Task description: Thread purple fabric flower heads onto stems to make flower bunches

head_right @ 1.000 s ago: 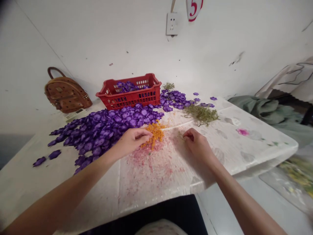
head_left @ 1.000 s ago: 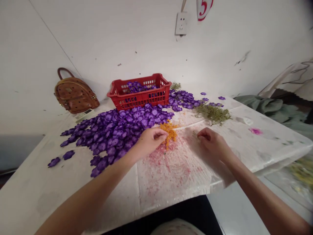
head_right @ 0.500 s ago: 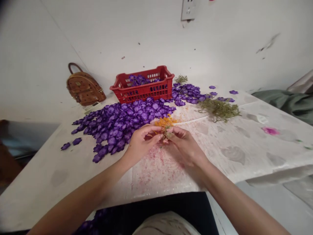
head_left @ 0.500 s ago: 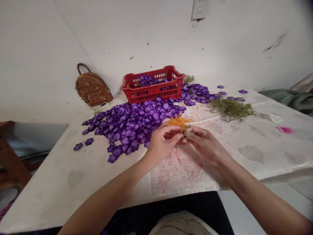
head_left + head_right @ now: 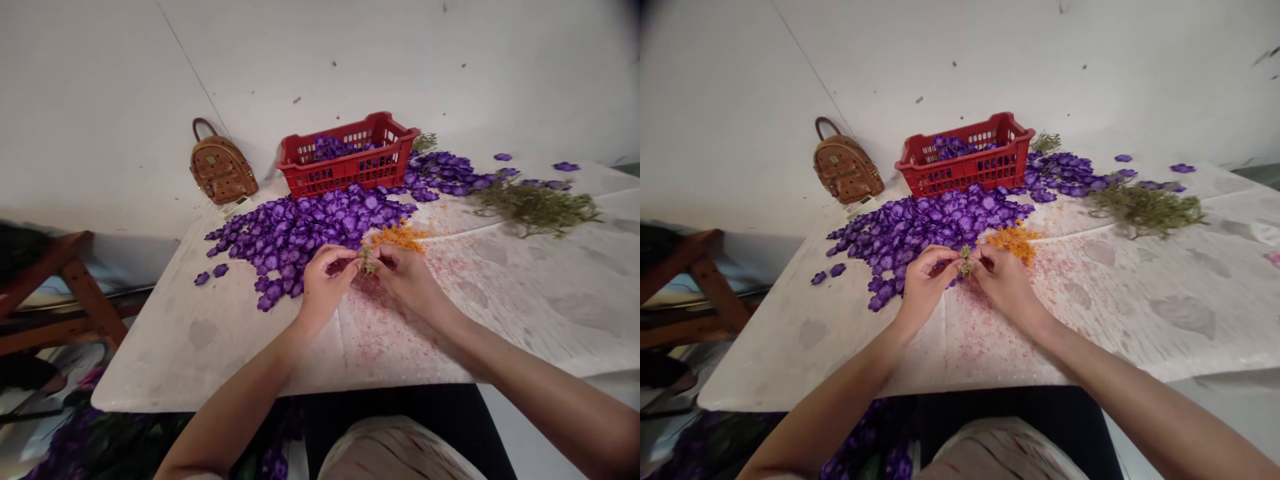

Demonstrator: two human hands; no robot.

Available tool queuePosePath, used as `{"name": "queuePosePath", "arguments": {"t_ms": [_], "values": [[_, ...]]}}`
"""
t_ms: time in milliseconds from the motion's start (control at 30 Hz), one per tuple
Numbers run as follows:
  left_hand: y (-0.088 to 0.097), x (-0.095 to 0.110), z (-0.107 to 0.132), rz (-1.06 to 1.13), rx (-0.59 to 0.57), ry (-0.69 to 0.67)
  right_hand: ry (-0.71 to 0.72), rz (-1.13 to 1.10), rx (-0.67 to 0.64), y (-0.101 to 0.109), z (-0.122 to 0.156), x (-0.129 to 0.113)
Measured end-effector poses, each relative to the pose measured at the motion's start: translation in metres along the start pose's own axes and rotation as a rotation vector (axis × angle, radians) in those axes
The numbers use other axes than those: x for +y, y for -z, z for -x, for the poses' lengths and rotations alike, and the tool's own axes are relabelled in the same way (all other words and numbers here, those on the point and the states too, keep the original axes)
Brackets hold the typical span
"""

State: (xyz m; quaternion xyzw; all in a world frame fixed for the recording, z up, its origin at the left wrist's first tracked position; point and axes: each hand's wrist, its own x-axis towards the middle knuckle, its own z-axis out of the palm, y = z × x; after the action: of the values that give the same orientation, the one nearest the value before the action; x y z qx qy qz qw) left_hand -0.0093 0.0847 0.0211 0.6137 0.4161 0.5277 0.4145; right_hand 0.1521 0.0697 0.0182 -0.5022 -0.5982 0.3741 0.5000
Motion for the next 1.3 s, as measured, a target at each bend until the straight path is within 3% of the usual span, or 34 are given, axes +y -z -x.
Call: {"name": "queuePosePath", "arguments": {"t_ms": [133, 267, 400, 533, 867, 1100, 1300], "values": [[-0.003, -0.005, -0.002, 0.118, 0.01, 0.137, -0.045, -0.105, -0.069, -0.002, -0.001, 0.007], [-0.004, -0.009, -0.003, 0.367, -0.029, 0.307, -0.149, -0.302, -0.054, -0.003, 0.0, 0.007], [-0.001, -0.014, -0.003, 0.532, -0.051, 0.371, -0.225, -0.534, -0.024, -0.008, 0.001, 0.005], [0.0, -0.019, -0.004, 0.515, -0.066, 0.414, -0.261, -0.639, -0.002, -0.011, 0.0, 0.006], [-0.001, -0.018, -0.002, 0.395, -0.107, 0.46, -0.04, -0.232, -0.012, -0.005, -0.001, 0.017], [0.0, -0.016, -0.001, 0.397, -0.225, 0.545, -0.054, -0.231, 0.012, -0.007, 0.003, 0.02], [-0.002, -0.016, -0.003, 0.374, -0.071, 0.523, -0.003, -0.139, 0.043, -0.007, 0.004, 0.02]]}}
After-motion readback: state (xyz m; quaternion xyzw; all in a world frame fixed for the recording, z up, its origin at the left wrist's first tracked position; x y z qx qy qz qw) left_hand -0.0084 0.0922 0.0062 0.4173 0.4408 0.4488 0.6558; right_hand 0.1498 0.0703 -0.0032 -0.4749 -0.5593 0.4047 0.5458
